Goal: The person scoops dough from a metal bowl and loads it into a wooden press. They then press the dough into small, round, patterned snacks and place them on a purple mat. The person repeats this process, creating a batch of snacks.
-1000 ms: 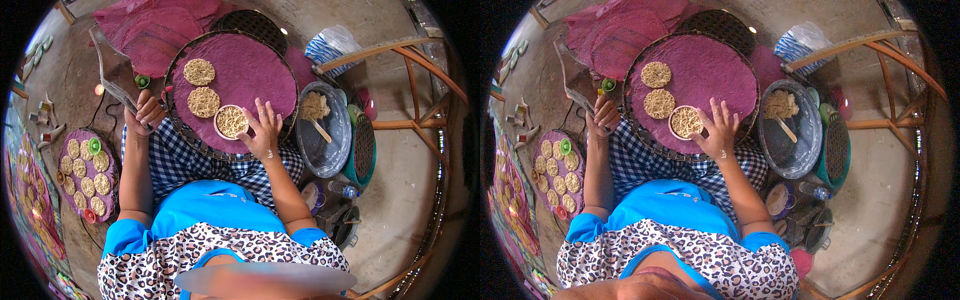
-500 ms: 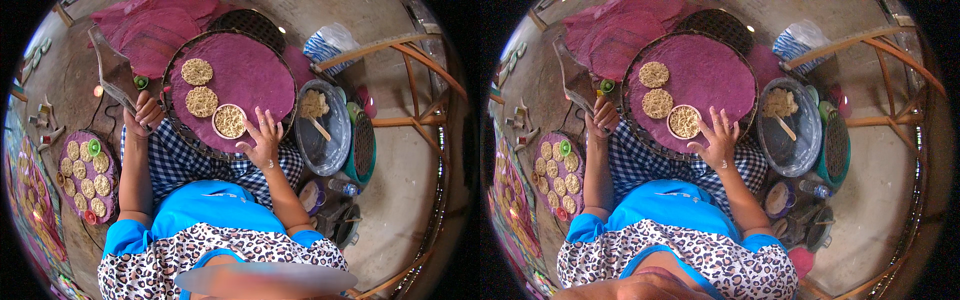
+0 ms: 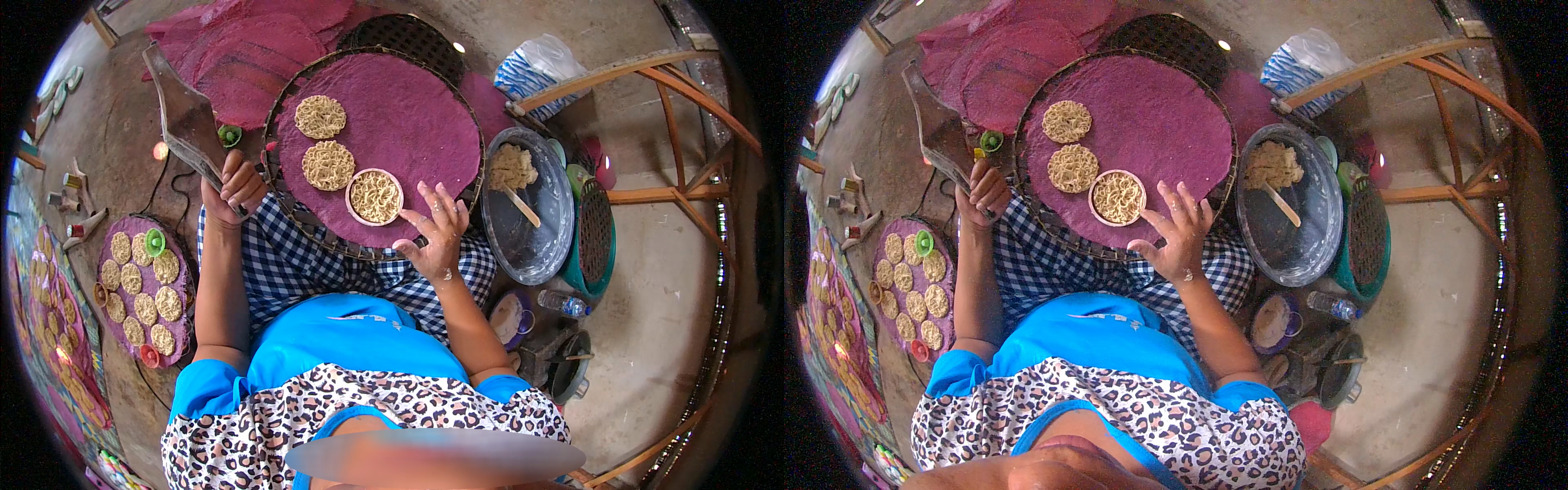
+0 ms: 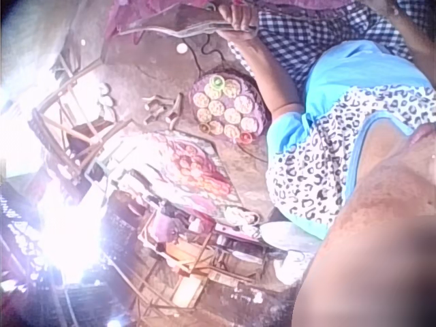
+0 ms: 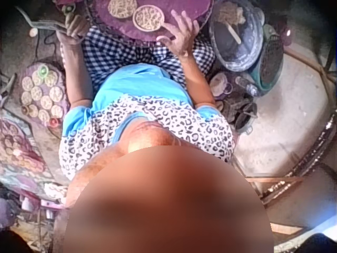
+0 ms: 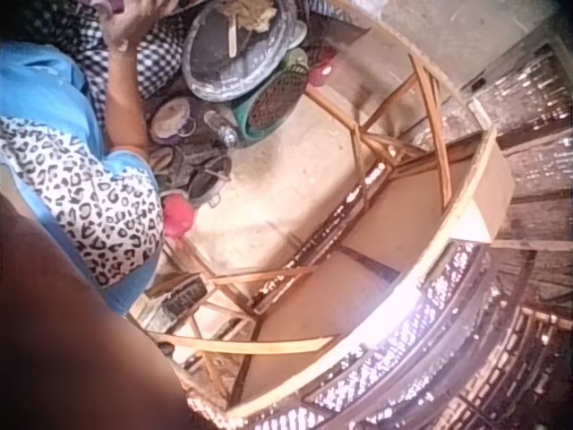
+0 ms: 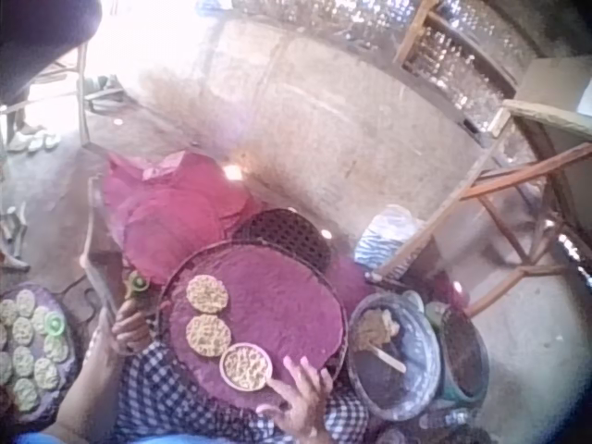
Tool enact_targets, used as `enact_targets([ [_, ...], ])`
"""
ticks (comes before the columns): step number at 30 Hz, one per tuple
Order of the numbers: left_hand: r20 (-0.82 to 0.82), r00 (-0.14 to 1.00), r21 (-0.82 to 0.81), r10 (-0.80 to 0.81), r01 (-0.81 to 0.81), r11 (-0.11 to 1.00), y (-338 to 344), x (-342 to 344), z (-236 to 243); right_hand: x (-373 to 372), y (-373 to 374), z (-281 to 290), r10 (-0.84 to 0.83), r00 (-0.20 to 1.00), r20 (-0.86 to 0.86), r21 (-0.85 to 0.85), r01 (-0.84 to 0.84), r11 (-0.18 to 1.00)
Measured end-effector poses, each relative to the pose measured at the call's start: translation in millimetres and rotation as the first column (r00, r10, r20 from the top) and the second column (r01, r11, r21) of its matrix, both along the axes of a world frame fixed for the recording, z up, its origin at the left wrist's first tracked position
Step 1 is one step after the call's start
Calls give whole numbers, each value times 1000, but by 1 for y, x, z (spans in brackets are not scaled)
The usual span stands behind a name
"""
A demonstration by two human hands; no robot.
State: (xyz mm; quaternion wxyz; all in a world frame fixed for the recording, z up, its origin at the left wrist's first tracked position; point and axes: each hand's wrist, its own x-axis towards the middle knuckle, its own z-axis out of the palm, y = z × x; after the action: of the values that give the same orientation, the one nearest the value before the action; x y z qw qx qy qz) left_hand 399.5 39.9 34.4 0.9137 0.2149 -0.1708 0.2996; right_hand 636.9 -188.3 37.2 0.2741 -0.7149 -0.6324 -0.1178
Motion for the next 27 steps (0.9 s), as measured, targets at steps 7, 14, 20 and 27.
enact_targets([
  [7, -10, 1000, -23, -4, 4, 1000, -1, -1, 1, -3, 3, -1, 26, 999, -31, 25, -25, 999],
  [14, 6, 1000, -30, -12, 12, 999, -2, -2, 1, -4, 3, -4, 181, 983, 38, -10, -181, 983],
  [20, -11, 1000, -1, -3, 3, 1000, -3, -2, 2, -3, 11, -6, 172, 985, -22, 26, -172, 985],
  [27, 40, 998, 4, -49, 49, 999, -3, -1, 6, -5, 14, 3, 184, 983, -16, -16, -184, 983],
])
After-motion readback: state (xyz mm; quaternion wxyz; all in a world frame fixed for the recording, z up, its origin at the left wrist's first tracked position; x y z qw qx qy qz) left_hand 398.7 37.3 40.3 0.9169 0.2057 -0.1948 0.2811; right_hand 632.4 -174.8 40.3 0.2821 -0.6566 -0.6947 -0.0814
